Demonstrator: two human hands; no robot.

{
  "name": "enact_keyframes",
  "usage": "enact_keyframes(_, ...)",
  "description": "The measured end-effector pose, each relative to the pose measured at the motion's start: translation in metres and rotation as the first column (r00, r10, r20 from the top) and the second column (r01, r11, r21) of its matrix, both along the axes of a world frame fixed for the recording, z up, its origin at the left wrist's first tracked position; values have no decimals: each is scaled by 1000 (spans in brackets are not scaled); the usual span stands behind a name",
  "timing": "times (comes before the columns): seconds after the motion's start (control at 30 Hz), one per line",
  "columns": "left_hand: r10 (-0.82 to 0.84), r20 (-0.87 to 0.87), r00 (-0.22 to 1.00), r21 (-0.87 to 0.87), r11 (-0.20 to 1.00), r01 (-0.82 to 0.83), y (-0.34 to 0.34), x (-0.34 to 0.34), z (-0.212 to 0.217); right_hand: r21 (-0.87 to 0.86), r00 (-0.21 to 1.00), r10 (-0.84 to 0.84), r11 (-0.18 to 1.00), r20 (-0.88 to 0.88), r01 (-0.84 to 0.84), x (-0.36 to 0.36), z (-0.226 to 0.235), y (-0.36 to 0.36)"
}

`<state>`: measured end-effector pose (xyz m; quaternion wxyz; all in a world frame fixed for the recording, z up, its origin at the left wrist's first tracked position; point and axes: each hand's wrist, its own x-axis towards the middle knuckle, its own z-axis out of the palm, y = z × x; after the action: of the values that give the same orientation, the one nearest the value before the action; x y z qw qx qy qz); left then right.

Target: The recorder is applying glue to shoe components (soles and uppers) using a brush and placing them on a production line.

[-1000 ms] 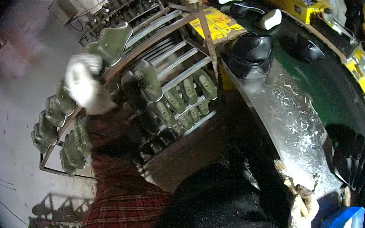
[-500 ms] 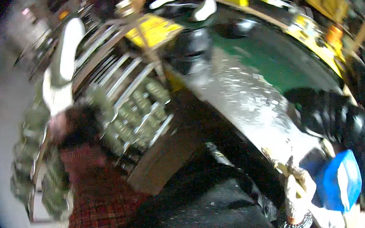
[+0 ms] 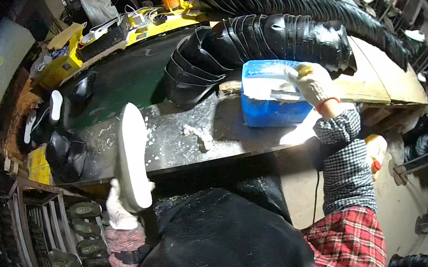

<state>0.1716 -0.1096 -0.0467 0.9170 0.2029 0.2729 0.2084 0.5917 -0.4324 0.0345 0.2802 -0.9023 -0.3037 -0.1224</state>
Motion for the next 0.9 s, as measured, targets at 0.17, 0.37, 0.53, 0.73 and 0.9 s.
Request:
enact_keyframes(0.17,6,-80,997,-2,1000,-6,-26,-43,-40,502,939,76,858,-336,110,-34,21,-30)
enact_keyframes(0.37,-5,154,988,-208,977,38,-32,-38,-40,571,901,297,818,-317,-68,-123,21,53)
enact_keyframes(0.53,-2,303,953,-309,946,100,-21,-48,-73,556,424,885,455,-194,-696,-204,-23,224)
enact_keyframes(0.73,-73,255,964,-352,922,163,-9,-60,-110,696,208,757,652,-619,-301,-188,-39,240)
enact_keyframes(0.9,-216,353,910,-90,961,263,5,-63,-116,564,250,926,371,-283,-738,-193,-12,245)
